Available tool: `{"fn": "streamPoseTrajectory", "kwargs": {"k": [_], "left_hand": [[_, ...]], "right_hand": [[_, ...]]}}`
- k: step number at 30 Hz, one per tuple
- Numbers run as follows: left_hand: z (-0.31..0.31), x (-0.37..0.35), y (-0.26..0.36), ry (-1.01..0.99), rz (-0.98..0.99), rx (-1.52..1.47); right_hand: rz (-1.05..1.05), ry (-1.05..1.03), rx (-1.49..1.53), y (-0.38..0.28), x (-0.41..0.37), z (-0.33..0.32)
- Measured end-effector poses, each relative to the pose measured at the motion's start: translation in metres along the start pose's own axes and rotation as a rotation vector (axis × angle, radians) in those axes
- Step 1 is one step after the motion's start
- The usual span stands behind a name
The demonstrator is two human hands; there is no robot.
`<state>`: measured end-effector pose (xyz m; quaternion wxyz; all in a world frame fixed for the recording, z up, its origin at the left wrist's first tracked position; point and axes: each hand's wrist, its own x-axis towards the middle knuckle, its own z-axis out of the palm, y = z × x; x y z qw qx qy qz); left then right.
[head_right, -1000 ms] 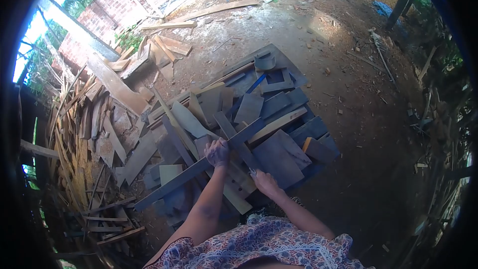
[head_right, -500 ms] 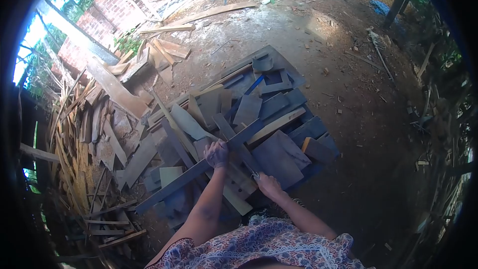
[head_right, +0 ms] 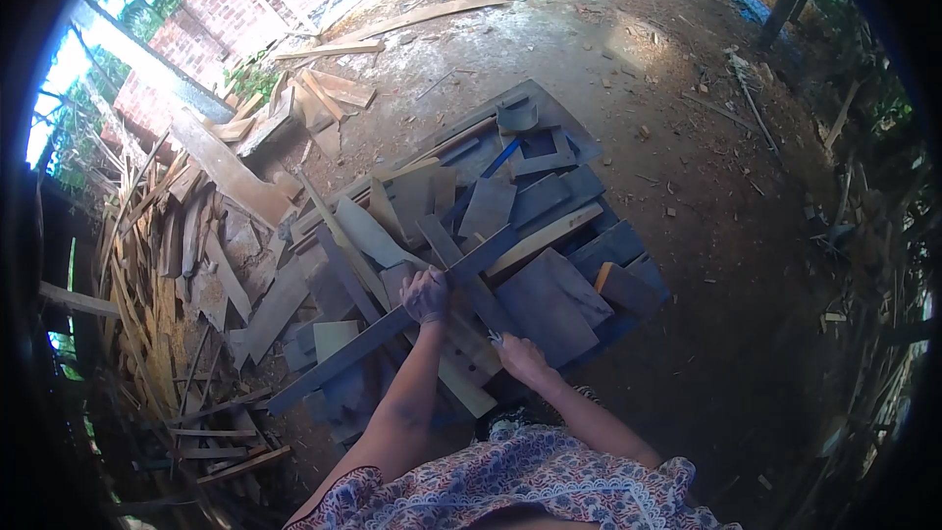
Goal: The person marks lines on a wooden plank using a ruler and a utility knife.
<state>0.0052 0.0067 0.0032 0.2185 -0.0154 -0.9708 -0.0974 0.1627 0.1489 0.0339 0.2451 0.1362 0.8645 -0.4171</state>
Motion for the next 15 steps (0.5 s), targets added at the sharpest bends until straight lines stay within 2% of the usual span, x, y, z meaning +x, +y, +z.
{"fn": "streamPoseTrajectory", "kwargs": {"k": [2, 4, 15], "left_hand": [[-0.001, 0.005, 0.002, 0.007, 0.014, -0.011], [-0.001, 0.002, 0.002, 0.014, 0.012, -0.002], [0.006, 0.002, -0.002, 0.045, 0.016, 0.007]], "right_hand": [[-0.050, 0.016, -0.009, 0.005, 0.005, 0.001], [0.004, 0.069, -0.020, 0.003, 0.000, -0.007], [-0.028, 0.051, 0.006, -0.015, 0.023, -0.007]]}}
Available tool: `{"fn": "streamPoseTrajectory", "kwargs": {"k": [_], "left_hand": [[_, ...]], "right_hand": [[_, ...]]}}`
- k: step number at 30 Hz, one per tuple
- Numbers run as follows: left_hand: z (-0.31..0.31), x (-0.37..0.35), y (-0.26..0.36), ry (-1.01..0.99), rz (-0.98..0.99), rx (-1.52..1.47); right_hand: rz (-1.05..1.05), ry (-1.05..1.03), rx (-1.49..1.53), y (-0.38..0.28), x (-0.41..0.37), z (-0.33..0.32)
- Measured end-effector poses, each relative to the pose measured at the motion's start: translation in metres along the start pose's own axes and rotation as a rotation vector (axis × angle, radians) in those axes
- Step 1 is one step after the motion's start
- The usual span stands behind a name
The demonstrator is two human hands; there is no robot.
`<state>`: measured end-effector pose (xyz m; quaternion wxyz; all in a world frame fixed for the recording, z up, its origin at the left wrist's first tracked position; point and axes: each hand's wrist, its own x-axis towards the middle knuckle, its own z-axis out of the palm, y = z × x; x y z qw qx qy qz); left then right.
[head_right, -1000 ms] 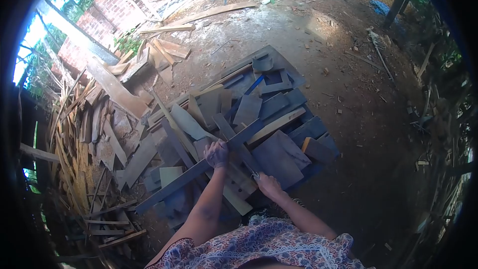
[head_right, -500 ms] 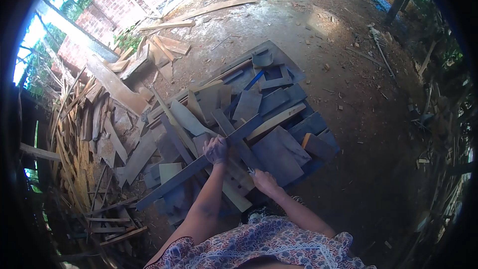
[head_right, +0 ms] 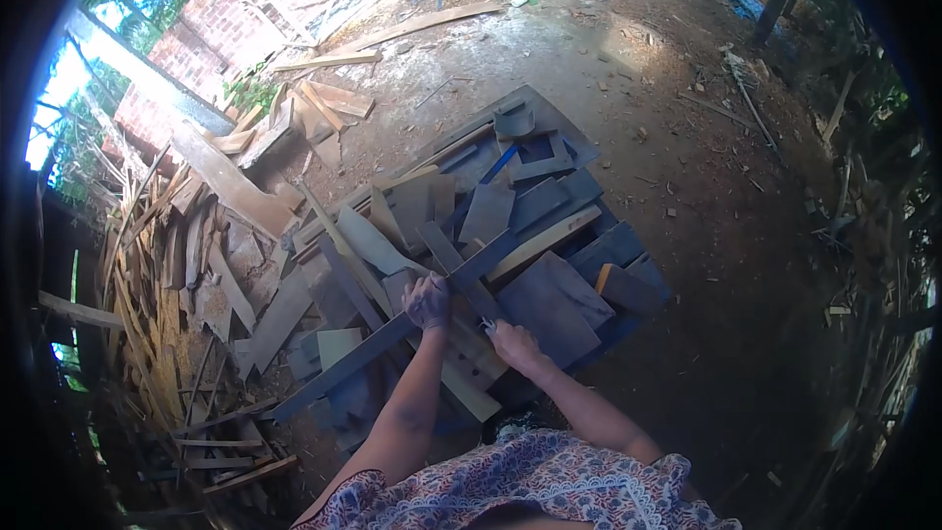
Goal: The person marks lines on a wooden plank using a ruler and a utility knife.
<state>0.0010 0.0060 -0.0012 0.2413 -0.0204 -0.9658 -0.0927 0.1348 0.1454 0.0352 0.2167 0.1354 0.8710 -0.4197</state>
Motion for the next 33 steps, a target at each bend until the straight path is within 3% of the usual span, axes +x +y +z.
{"fn": "streamPoseTrajectory", "kwargs": {"k": [13, 19, 33], "left_hand": [[-0.005, 0.002, 0.003, -0.021, -0.027, -0.021], [-0.007, 0.001, 0.003, -0.031, 0.001, -0.009], [-0.007, 0.001, 0.002, -0.018, 0.000, -0.007]], "right_hand": [[0.027, -0.012, -0.024, 0.009, -0.022, 0.001], [-0.008, 0.001, 0.024, 0.000, 0.015, 0.000], [0.069, -0.008, -0.006, 0.011, -0.029, -0.003]]}}
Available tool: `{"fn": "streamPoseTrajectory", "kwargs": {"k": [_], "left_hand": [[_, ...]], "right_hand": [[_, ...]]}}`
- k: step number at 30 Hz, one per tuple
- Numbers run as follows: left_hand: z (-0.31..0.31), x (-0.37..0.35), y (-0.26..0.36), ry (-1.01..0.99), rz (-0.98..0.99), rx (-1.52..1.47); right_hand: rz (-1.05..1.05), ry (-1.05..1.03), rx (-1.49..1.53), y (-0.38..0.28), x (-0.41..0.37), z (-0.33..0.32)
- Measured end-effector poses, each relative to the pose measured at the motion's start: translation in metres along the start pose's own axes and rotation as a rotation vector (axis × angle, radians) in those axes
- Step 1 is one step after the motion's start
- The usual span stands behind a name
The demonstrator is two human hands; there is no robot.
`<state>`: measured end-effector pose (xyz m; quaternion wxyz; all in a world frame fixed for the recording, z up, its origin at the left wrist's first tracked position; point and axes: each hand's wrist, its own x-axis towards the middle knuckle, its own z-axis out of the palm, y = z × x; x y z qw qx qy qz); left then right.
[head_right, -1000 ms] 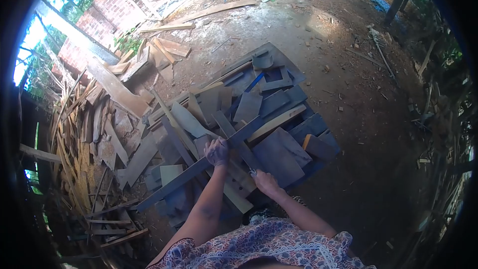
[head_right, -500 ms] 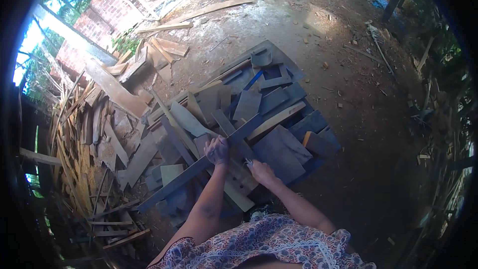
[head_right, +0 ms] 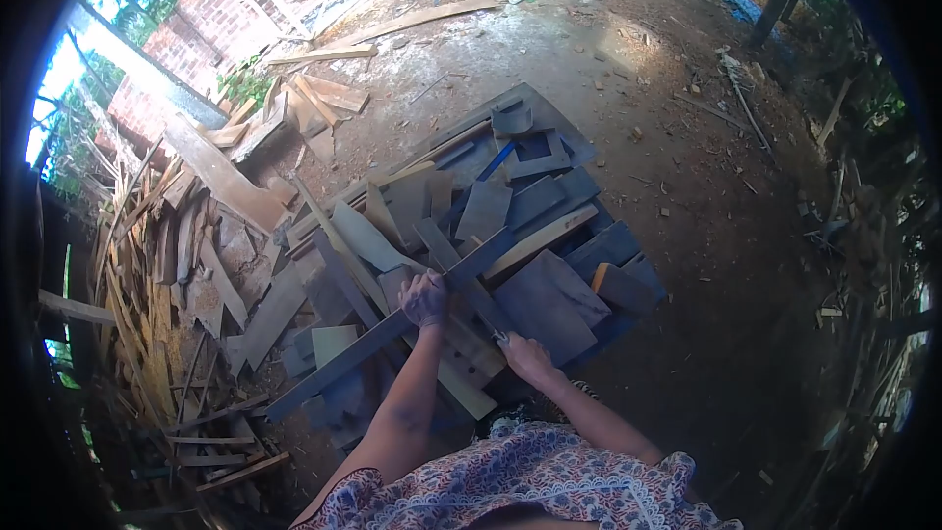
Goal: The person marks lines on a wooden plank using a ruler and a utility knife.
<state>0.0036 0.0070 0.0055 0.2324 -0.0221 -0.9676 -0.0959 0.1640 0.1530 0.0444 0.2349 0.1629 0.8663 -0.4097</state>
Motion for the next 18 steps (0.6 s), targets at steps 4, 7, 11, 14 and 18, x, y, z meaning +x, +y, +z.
{"fn": "streamPoseTrajectory", "kwargs": {"k": [4, 7, 11, 14, 18], "left_hand": [[0.002, 0.000, -0.001, 0.013, 0.012, -0.008], [0.000, 0.000, 0.000, -0.008, -0.015, 0.007], [0.002, 0.001, 0.002, -0.008, -0.044, -0.016], [0.003, -0.005, -0.004, -0.010, -0.022, -0.011], [0.002, 0.000, 0.002, 0.018, -0.019, -0.027]], "right_hand": [[-0.040, 0.010, 0.019, -0.012, 0.015, -0.004], [-0.003, -0.045, -0.002, -0.028, 0.039, -0.010], [-0.043, 0.004, -0.016, -0.007, 0.019, 0.002], [0.018, -0.078, -0.012, -0.003, 0.005, 0.006], [0.002, -0.066, -0.041, 0.002, 0.010, -0.005]]}}
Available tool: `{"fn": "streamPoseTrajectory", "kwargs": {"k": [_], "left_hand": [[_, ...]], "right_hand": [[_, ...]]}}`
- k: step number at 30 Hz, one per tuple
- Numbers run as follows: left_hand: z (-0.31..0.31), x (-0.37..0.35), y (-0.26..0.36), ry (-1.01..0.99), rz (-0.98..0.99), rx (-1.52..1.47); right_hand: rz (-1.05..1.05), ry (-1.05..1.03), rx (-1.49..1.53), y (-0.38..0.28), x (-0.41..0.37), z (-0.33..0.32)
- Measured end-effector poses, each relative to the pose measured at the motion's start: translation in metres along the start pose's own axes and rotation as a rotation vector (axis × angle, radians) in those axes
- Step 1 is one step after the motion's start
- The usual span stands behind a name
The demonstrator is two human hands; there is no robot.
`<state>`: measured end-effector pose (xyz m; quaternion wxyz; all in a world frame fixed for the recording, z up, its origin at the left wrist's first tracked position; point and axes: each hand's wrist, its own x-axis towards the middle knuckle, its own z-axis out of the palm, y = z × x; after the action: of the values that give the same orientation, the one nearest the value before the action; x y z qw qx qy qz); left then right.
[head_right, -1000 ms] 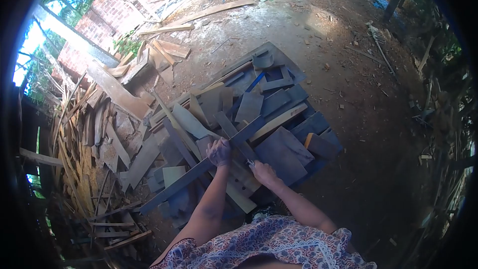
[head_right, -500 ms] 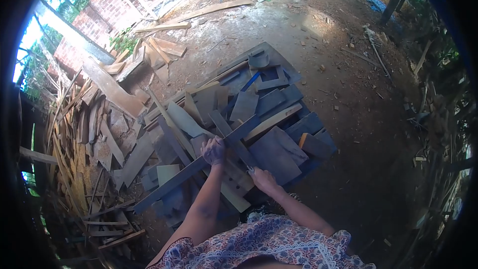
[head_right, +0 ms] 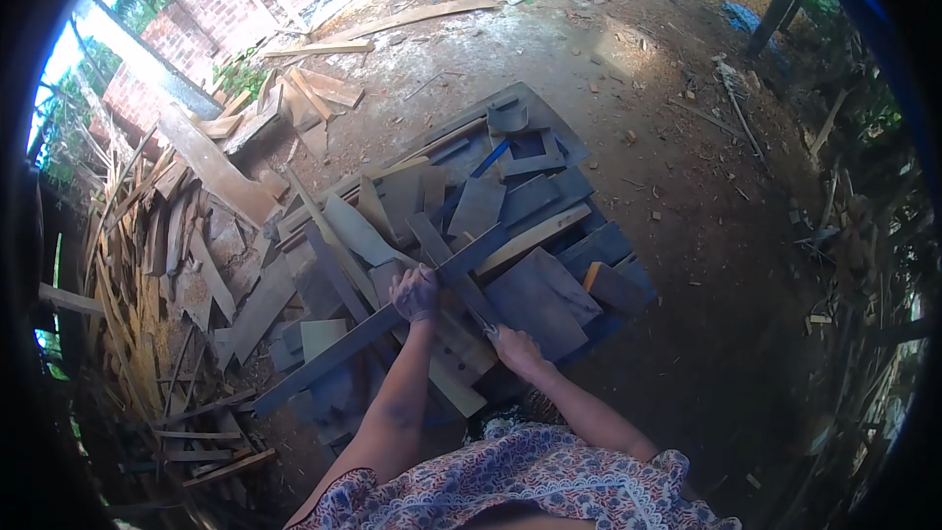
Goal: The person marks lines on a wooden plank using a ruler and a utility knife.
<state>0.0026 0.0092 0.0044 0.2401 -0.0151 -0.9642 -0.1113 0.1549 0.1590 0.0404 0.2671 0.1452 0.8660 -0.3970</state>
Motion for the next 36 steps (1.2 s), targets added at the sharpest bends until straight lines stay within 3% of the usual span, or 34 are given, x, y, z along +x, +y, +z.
{"fn": "streamPoseTrajectory", "kwargs": {"k": [4, 19, 36], "left_hand": [[0.003, -0.002, -0.004, -0.023, 0.004, 0.016], [0.000, -0.001, -0.003, -0.010, 0.005, 0.009], [0.003, -0.001, -0.003, -0.002, 0.002, -0.008]], "right_hand": [[-0.053, 0.086, 0.032, 0.000, -0.006, 0.006], [-0.088, 0.100, 0.015, -0.020, 0.025, -0.004], [-0.042, 0.094, 0.023, -0.007, -0.002, 0.006]]}}
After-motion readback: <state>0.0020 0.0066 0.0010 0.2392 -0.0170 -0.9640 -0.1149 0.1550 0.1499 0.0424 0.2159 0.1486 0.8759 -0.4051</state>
